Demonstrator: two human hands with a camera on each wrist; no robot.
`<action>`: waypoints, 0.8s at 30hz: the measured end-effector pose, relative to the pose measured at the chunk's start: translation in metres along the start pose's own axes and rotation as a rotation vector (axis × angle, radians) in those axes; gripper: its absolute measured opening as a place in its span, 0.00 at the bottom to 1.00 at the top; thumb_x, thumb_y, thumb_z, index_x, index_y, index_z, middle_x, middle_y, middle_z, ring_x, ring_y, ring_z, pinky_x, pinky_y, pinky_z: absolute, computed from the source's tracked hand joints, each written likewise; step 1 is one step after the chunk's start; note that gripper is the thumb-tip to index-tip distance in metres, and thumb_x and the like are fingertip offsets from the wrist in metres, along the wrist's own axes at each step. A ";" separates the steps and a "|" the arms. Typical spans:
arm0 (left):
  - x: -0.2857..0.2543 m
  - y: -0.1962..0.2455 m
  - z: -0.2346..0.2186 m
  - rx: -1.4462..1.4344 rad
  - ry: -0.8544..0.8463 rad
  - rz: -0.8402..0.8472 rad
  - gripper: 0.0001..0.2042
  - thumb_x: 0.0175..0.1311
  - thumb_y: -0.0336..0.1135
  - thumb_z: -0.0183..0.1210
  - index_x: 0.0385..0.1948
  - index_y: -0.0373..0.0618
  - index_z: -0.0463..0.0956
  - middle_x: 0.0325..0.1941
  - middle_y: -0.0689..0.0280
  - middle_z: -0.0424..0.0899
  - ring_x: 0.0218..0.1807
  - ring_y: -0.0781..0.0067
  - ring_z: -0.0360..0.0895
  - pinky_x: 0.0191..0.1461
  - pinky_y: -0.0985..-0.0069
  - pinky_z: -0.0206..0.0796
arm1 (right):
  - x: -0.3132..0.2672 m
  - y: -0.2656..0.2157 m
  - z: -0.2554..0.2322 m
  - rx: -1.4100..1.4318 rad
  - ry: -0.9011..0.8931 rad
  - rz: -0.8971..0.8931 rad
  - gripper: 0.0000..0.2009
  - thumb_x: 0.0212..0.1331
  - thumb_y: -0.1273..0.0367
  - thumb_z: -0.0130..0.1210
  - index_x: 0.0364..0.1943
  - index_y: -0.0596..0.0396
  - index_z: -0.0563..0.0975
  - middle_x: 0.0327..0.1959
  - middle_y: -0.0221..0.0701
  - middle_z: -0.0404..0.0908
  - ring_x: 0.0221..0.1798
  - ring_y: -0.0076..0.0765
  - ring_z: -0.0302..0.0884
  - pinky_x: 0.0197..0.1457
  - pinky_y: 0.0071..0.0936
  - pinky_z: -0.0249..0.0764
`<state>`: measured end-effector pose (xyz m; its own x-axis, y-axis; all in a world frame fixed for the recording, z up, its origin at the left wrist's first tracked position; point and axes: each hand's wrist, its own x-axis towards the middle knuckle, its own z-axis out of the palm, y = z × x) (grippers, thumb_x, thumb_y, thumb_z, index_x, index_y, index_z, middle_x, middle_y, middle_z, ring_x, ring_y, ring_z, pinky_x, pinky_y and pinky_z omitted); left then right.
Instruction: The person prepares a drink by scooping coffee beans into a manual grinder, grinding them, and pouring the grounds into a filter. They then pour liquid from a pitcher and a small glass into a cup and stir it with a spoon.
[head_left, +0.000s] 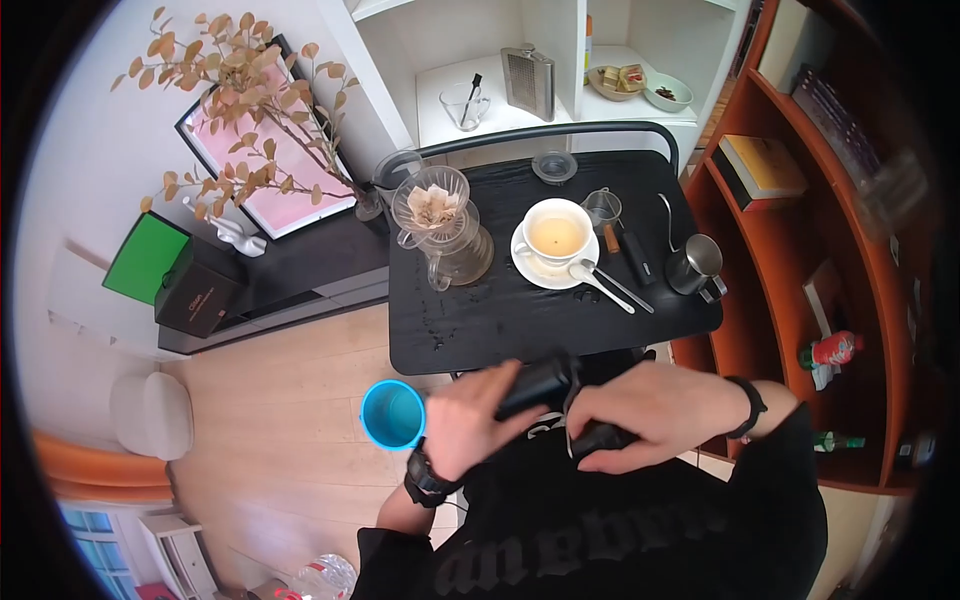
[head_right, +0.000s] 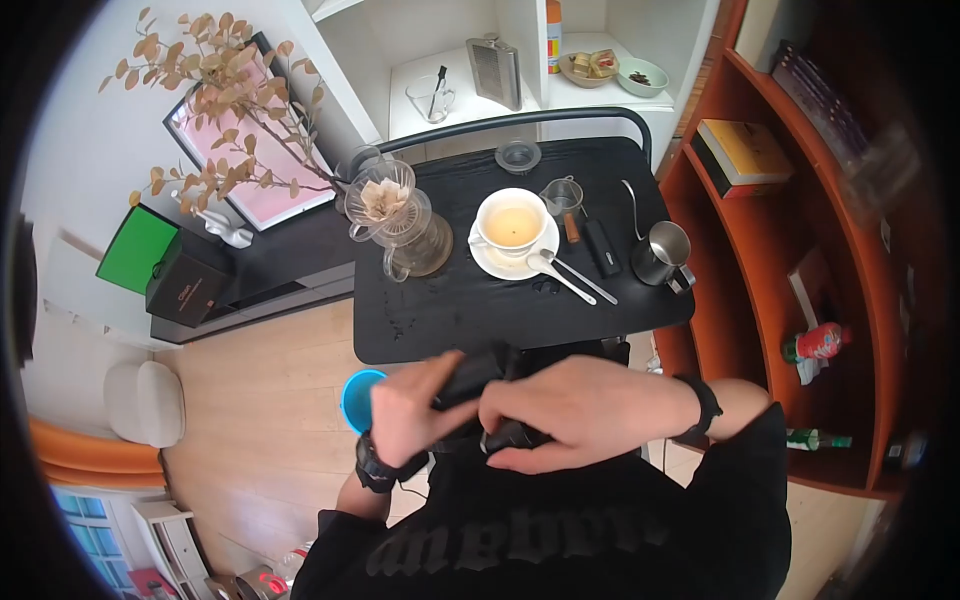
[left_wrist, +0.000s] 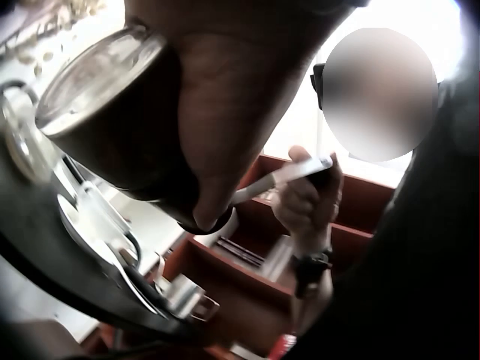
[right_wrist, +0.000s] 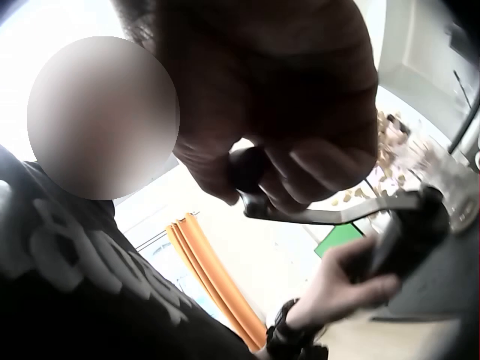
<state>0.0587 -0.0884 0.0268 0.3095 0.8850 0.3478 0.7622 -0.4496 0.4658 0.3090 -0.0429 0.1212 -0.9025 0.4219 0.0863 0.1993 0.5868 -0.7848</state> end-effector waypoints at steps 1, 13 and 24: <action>-0.002 0.003 0.002 -0.043 -0.041 0.142 0.28 0.49 0.50 0.74 0.49 0.42 0.80 0.38 0.60 0.86 0.36 0.62 0.84 0.38 0.69 0.76 | 0.002 -0.004 -0.007 -0.003 0.091 -0.051 0.16 0.58 0.61 0.68 0.43 0.51 0.74 0.30 0.32 0.81 0.31 0.46 0.81 0.31 0.35 0.75; -0.019 0.005 -0.015 0.091 0.320 -0.104 0.30 0.39 0.39 0.80 0.48 0.40 0.82 0.40 0.55 0.88 0.38 0.56 0.86 0.43 0.69 0.77 | -0.026 0.028 0.037 -0.152 -0.239 0.372 0.15 0.69 0.57 0.52 0.42 0.56 0.71 0.21 0.42 0.79 0.30 0.57 0.81 0.34 0.47 0.75; -0.011 0.029 -0.014 -0.411 -0.207 0.208 0.27 0.46 0.44 0.77 0.48 0.41 0.82 0.40 0.58 0.87 0.40 0.60 0.87 0.45 0.71 0.78 | -0.018 0.025 0.005 -0.359 0.508 0.360 0.14 0.65 0.60 0.55 0.37 0.58 0.72 0.22 0.41 0.80 0.28 0.54 0.81 0.32 0.44 0.76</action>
<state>0.0694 -0.1135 0.0482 0.5687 0.7585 0.3183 0.3984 -0.5926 0.7001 0.3279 -0.0396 0.0970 -0.4851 0.8504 0.2036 0.6434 0.5048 -0.5755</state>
